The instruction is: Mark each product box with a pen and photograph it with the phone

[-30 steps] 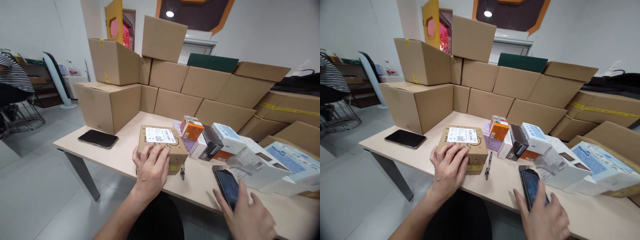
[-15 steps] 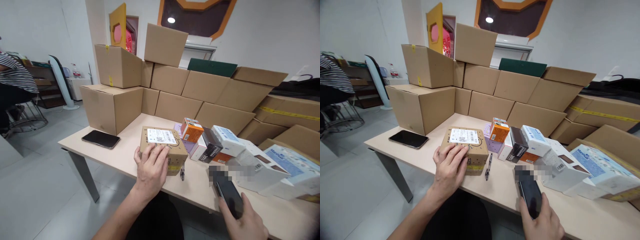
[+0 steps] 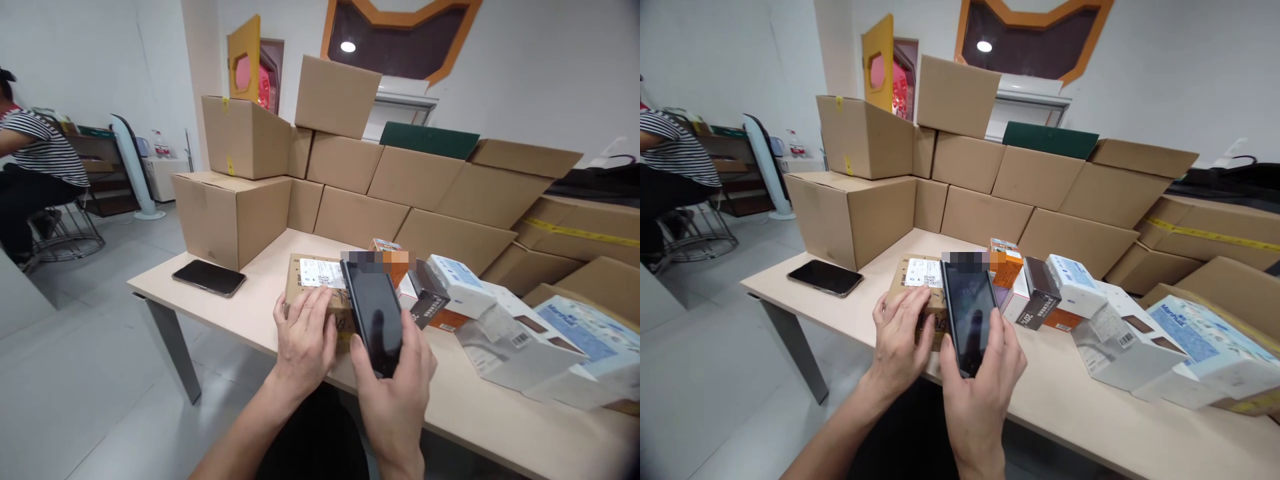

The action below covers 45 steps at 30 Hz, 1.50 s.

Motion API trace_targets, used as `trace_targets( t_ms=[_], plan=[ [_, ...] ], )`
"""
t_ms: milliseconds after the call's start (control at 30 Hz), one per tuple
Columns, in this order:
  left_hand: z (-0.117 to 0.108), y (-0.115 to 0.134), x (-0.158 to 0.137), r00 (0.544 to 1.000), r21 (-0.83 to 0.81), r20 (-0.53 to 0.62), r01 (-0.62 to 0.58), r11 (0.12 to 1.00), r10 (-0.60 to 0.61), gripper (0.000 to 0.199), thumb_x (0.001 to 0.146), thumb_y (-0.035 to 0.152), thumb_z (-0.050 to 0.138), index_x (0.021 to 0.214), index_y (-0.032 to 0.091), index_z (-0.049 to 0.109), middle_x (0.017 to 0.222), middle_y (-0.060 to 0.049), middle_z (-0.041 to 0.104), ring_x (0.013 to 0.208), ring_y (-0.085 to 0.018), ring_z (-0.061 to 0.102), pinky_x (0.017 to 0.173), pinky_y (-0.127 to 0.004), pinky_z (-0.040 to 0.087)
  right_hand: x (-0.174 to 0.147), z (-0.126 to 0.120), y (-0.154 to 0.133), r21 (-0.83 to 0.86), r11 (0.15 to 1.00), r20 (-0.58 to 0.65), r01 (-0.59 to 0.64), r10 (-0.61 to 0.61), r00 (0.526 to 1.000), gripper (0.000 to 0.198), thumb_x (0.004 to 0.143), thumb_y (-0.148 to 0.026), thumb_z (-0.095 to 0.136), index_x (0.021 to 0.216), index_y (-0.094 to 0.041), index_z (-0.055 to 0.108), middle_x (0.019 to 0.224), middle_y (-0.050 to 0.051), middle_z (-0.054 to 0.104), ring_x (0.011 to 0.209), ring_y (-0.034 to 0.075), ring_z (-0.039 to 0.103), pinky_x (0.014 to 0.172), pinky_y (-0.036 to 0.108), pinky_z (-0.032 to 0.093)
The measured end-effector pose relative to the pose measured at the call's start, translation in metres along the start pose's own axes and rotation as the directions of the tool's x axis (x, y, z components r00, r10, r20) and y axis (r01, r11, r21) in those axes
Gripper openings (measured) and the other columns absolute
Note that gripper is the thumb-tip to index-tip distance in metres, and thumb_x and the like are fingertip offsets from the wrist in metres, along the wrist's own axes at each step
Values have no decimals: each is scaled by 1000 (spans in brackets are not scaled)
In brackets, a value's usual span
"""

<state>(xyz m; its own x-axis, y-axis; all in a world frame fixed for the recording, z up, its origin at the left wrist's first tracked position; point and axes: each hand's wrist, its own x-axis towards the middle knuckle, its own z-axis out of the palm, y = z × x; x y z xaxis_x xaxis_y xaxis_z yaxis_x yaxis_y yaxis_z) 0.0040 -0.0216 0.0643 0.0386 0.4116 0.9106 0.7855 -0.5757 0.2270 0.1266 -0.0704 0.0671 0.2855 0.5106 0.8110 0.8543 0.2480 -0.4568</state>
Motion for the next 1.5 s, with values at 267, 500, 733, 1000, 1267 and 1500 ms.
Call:
trace_targets(
  t_ms=[267,500,733,1000,1267,1500],
  plan=[
    [2,2,-1,998,-5,26,50,999,-50,44,93,16,54,136,14,50,124,-12,69,118,-26,60,112,-49,23,-4,16,-1,15,1000,38,-9,8,999,75,88,-46,62,152,-20,33,141,20,48,129,36,44,103,58,39],
    [-5,8,6,977,-9,166,136,991,-133,44,94,19,52,138,18,50,126,-10,66,119,-26,56,111,-50,21,-4,15,-1,8,1000,53,-27,26,998,78,88,-46,63,154,-22,30,143,20,46,131,37,43,103,59,39],
    [-7,10,7,962,-36,211,187,982,-175,45,94,17,50,138,21,49,129,-9,64,121,-26,53,110,-51,19,-5,15,1,27,999,62,-41,40,997,78,87,-47,63,154,-23,30,144,19,47,131,36,43,102,59,40],
    [-11,12,9,953,-78,238,209,975,-186,44,94,16,48,138,23,50,127,-9,63,121,-25,52,109,-51,20,-3,13,1,57,995,82,-80,75,994,78,86,-47,64,153,-22,32,141,20,49,130,35,45,101,56,43],
    [-13,12,10,952,-87,233,224,971,-198,44,94,15,48,137,23,52,125,-9,63,121,-26,51,107,-50,23,-1,10,2,67,993,97,-95,88,991,78,86,-46,65,153,-23,32,139,18,50,129,34,46,100,54,44],
    [-11,11,10,956,-51,228,201,978,-185,44,93,14,49,136,22,51,127,-9,64,119,-26,53,106,-51,24,-1,12,0,70,991,80,-111,105,991,80,85,-47,65,152,-21,32,139,19,50,128,35,47,99,53,43]
  ],
)
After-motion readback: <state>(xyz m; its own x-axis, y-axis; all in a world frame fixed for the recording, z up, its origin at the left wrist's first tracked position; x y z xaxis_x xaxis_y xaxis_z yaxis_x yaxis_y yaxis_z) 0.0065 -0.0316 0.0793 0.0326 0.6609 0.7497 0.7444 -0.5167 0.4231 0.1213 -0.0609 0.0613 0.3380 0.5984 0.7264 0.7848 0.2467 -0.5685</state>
